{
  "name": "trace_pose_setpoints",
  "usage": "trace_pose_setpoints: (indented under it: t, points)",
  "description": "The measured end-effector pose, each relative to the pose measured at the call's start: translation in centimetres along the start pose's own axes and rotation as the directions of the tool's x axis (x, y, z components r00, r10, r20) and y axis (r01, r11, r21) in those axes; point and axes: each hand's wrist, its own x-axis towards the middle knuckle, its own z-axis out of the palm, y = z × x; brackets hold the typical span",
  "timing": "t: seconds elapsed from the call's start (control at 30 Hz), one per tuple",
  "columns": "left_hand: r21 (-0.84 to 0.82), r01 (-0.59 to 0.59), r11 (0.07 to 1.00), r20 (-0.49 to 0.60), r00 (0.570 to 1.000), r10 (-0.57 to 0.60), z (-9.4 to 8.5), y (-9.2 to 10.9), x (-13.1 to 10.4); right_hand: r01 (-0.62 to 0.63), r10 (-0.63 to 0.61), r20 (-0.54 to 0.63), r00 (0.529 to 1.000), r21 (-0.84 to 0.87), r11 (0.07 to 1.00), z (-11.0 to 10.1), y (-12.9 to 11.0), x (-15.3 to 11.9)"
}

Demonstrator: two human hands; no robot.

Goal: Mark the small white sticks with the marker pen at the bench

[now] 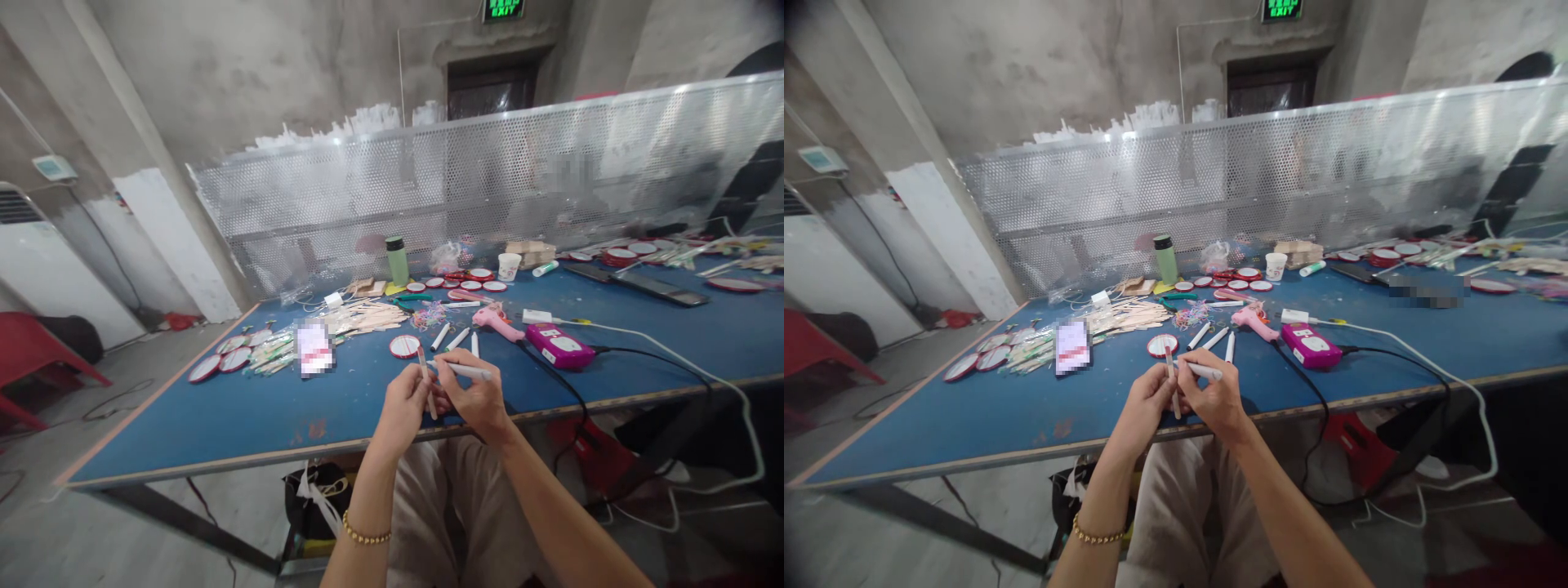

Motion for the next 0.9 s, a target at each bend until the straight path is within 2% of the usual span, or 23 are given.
trace_pose_setpoints:
  t: [0.9]
  points:
    - [-0.013, 0.014, 1.0, 0.005, 1.0, -0.014, -0.04, -0.18, 0.06, 0.017, -0.017, -0.019, 1.0, -0.016, 1.0, 0.12, 0.4, -0.01]
